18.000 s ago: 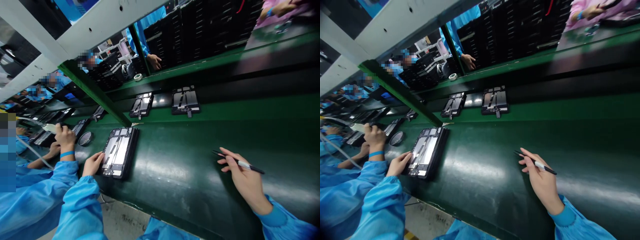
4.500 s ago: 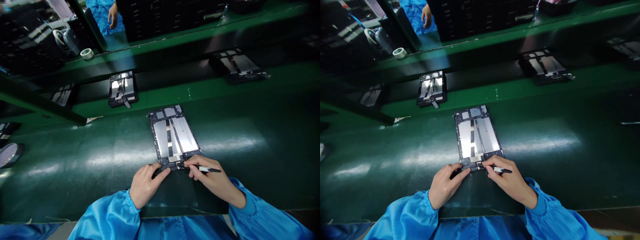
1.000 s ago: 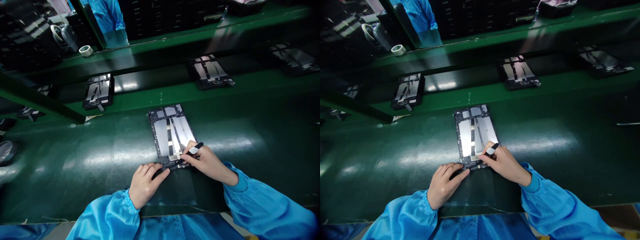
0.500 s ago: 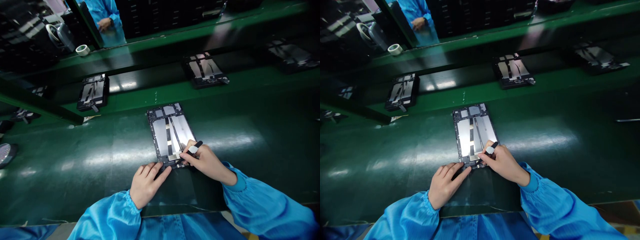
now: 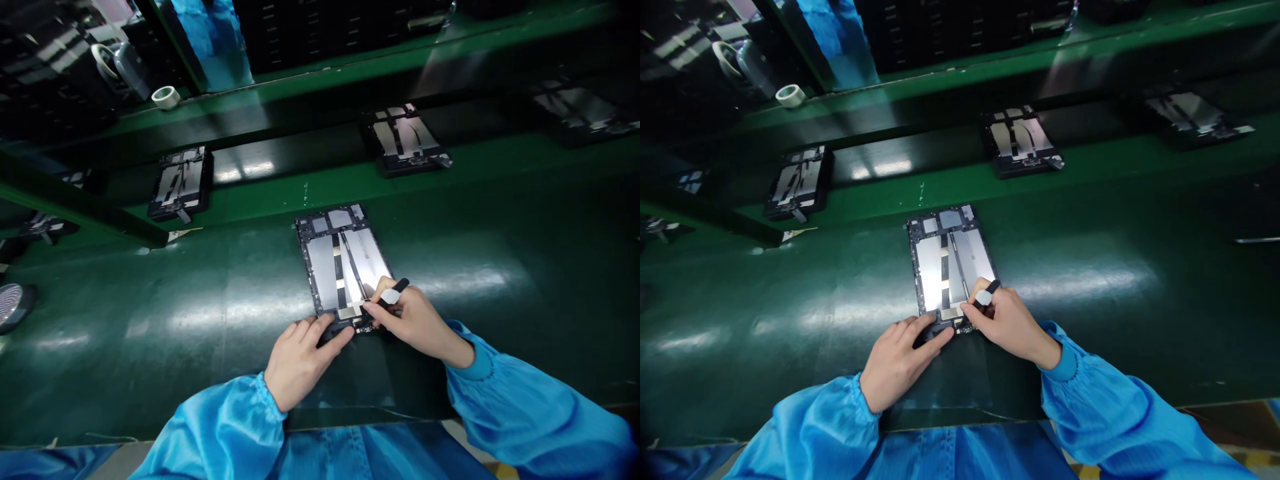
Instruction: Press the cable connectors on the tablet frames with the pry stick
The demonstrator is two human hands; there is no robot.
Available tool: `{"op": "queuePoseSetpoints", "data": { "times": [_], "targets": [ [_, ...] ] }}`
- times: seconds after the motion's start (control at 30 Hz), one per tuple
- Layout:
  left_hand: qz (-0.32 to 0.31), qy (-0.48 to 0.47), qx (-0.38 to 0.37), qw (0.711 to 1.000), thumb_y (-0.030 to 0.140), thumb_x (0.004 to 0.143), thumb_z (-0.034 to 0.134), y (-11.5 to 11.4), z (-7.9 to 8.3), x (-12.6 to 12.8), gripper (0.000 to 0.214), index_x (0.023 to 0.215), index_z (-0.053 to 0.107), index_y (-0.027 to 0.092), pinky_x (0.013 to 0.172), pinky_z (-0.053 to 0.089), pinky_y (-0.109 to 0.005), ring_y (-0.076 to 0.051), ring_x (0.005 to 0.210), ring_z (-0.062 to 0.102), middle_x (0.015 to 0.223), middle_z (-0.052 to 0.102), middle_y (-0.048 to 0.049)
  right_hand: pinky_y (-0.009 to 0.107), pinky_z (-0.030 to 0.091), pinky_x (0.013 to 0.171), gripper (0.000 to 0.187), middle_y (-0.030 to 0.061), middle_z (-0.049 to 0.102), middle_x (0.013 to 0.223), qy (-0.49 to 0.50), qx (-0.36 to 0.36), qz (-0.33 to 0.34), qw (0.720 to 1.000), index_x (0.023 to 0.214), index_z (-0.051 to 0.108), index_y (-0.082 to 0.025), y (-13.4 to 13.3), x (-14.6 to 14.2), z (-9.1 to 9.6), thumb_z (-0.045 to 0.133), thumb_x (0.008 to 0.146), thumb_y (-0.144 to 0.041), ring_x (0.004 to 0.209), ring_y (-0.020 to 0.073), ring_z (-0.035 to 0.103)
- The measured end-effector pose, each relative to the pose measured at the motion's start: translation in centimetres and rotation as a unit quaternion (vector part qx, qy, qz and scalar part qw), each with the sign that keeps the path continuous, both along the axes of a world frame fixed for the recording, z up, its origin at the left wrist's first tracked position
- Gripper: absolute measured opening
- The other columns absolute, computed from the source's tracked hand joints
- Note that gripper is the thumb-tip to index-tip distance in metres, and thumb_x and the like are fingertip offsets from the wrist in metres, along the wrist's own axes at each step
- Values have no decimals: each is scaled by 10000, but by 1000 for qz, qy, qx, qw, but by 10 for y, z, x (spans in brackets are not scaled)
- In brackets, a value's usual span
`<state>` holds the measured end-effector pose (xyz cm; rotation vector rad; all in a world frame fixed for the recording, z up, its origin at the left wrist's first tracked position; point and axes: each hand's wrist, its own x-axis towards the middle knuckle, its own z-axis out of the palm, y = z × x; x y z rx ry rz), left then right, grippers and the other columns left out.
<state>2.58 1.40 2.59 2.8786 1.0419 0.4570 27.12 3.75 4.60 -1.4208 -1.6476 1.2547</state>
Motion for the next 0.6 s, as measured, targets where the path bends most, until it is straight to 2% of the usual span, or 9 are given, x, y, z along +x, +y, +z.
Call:
{"op": "queuePoseSetpoints", "data": {
  "times": [0.07, 0.17, 0.23, 0.27, 0.37, 0.43, 0.5, 0.53, 0.6],
  "targets": [
    [-43, -38, -30, 998, 170, 982, 488, 7, 0, -10, 343, 1308, 567, 243, 855, 519, -339, -206, 1081, 581, 1353, 566, -88, 295, 493, 524, 228, -6, 595, 615, 11, 36, -39, 999, 740, 534, -229, -3, 2, -6, 592, 916, -361, 549, 183, 629],
    [-57, -62, -41, 996, 185, 988, 499, 13, 2, -17, 281, 1251, 595, 215, 869, 513, -325, -198, 1127, 566, 1365, 574, -77, 349, 542, 685, 252, 28, 638, 726, 53, 123, -211, 968, 761, 544, -234, -3, 6, -23, 607, 910, -427, 719, 224, 674],
    [-47, -65, -10, 997, 238, 983, 535, 12, 3, -10, 218, 1178, 631, 213, 811, 505, -311, -194, 1063, 589, 1273, 638, -68, 373, 542, 791, 263, 50, 675, 834, 77, 129, -296, 944, 813, 580, -233, 2, 8, -34, 590, 917, -474, 865, 247, 682],
    [-48, -61, 12, 997, 274, 980, 550, 10, 3, -4, 211, 1159, 638, 205, 804, 496, -312, -197, 1049, 595, 1229, 660, -71, 374, 544, 805, 276, 54, 692, 863, 87, 107, -301, 943, 849, 607, -232, 7, 8, -39, 575, 923, -496, 893, 251, 683],
    [-53, -18, 65, 996, 332, 973, 564, 16, -3, 16, 309, 1218, 606, 149, 790, 476, -320, -195, 991, 611, 1129, 683, -95, 385, 562, 804, 355, 67, 739, 906, 117, 59, -255, 958, 1004, 666, -221, 19, 3, -42, 499, 955, -530, 887, 254, 705],
    [-21, 35, 70, 997, 337, 962, 578, 38, -10, 23, 366, 1280, 570, 157, 742, 465, -321, -188, 919, 617, 1093, 683, -83, 413, 538, 900, 354, 75, 757, 942, 118, 95, -241, 959, 1104, 655, -224, 18, -4, -37, 437, 997, -482, 979, 258, 704],
    [34, 69, 68, 995, 334, 946, 595, 79, -15, 19, 368, 1289, 570, 203, 718, 457, -322, -193, 888, 617, 1073, 687, -64, 419, 495, 985, 301, 76, 765, 978, 89, 151, -203, 963, 1164, 639, -243, 7, -15, -32, 421, 1017, -388, 1069, 248, 683],
    [61, 75, 72, 993, 323, 940, 596, 106, -15, 15, 354, 1279, 580, 221, 729, 459, -329, -206, 907, 618, 1074, 688, -64, 405, 509, 970, 277, 72, 770, 985, 73, 164, -146, 973, 1189, 633, -252, -2, -22, -30, 446, 1005, -340, 1042, 243, 696],
    [105, 72, 94, 987, 244, 944, 559, 163, -14, 6, 323, 1263, 596, 204, 761, 461, -354, -238, 954, 617, 1105, 683, -106, 357, 565, 876, 286, 69, 768, 1033, 40, 145, 15, 989, 1173, 659, -268, -24, -35, -31, 455, 974, -242, 962, 230, 729]
  ]
}}
